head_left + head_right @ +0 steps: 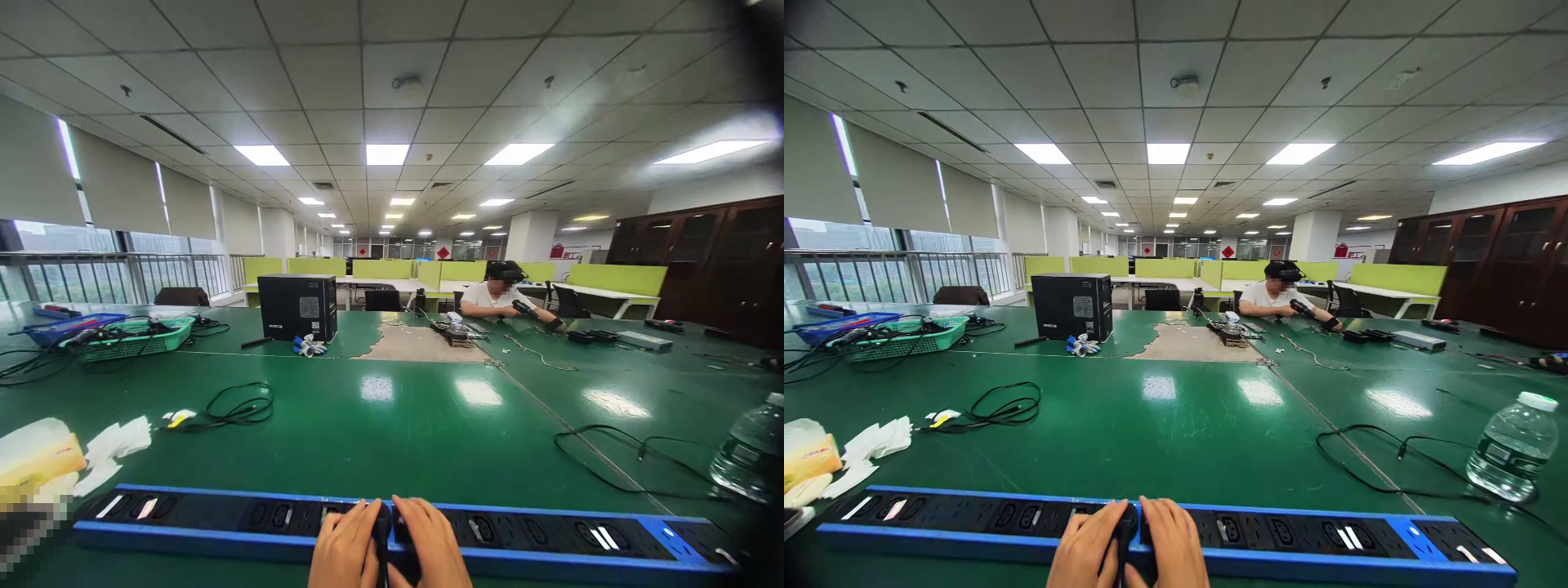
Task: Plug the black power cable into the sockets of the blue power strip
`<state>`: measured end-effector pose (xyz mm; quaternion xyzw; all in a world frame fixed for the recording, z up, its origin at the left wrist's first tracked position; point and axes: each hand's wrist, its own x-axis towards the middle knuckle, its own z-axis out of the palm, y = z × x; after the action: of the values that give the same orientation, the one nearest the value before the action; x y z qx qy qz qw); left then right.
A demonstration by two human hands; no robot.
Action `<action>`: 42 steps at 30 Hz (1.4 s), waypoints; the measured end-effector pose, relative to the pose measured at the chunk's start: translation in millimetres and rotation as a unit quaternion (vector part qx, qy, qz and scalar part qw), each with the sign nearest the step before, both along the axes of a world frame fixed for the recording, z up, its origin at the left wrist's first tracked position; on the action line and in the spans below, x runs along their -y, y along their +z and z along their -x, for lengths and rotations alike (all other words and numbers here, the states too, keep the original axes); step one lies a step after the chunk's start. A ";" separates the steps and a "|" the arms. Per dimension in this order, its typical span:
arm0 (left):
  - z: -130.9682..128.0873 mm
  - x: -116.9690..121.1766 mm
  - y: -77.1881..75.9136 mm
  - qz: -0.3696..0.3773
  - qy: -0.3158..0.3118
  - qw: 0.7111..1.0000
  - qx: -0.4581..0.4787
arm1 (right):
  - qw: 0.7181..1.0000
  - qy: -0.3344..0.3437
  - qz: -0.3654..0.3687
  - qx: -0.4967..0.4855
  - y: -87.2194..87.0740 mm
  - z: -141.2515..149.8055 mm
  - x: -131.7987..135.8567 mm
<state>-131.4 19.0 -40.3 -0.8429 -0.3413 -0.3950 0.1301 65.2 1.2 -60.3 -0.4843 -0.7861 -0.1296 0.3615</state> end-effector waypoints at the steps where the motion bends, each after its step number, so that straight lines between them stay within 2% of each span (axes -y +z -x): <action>1: 1.3 -5.4 6.1 0.017 0.010 1.000 0.005 | 1.000 0.020 -0.009 -0.008 3.1 9.2 -5.4; 4: 1.5 -24.4 22.2 0.087 0.095 0.991 0.047 | 0.997 0.052 -0.047 -0.032 7.5 31.1 -17.6; 6: -1.0 -34.0 28.5 0.134 0.125 0.981 0.066 | 0.995 0.061 -0.069 -0.041 8.5 39.4 -20.4; 11: -5.1 -38.4 26.5 0.184 0.075 0.978 0.059 | 0.993 0.028 -0.102 -0.046 11.3 39.9 -14.0; 14: -2.8 -35.8 24.2 0.195 0.057 0.976 0.080 | 0.997 0.004 -0.064 -0.052 13.6 38.1 -5.8; 18: -0.4 -32.8 28.0 0.198 0.035 0.977 0.072 | 0.992 -0.027 0.013 -0.123 19.5 43.5 4.6; 21: -0.3 -30.5 32.5 0.184 0.016 0.981 0.056 | 0.985 -0.017 0.007 -0.170 26.5 42.1 7.3; 23: -0.2 -28.8 34.5 0.161 0.016 0.986 0.048 | 0.980 -0.032 -0.018 -0.194 30.8 30.6 7.9; 26: 0.4 -26.6 35.1 0.128 0.053 0.989 0.048 | 0.970 -0.101 -0.030 -0.220 32.5 -6.4 10.5; 29: 0.7 -25.6 33.0 0.126 0.105 0.984 0.074 | 0.962 -0.151 -0.006 -0.227 25.2 -54.0 15.7; 32: 0.3 -26.0 29.9 0.128 0.125 0.980 0.090 | 0.971 -0.147 0.020 -0.187 12.7 -84.9 20.9; 36: -0.8 -26.4 28.0 0.112 0.114 0.981 0.108 | 0.981 -0.141 0.006 -0.131 0.8 -85.7 22.2; 39: -1.3 -25.7 27.7 0.101 0.095 0.983 0.121 | 0.978 -0.172 0.000 -0.120 -3.3 -79.3 19.0; 42: -1.3 -24.6 27.8 0.091 0.072 0.986 0.121 | 0.981 -0.172 -0.012 -0.091 -5.1 -80.6 16.1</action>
<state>-130.1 43.6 -12.5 -0.7708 -0.4483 -0.4509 0.0390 145.8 -14.9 -65.4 -0.6178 -0.6534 -0.1547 0.4093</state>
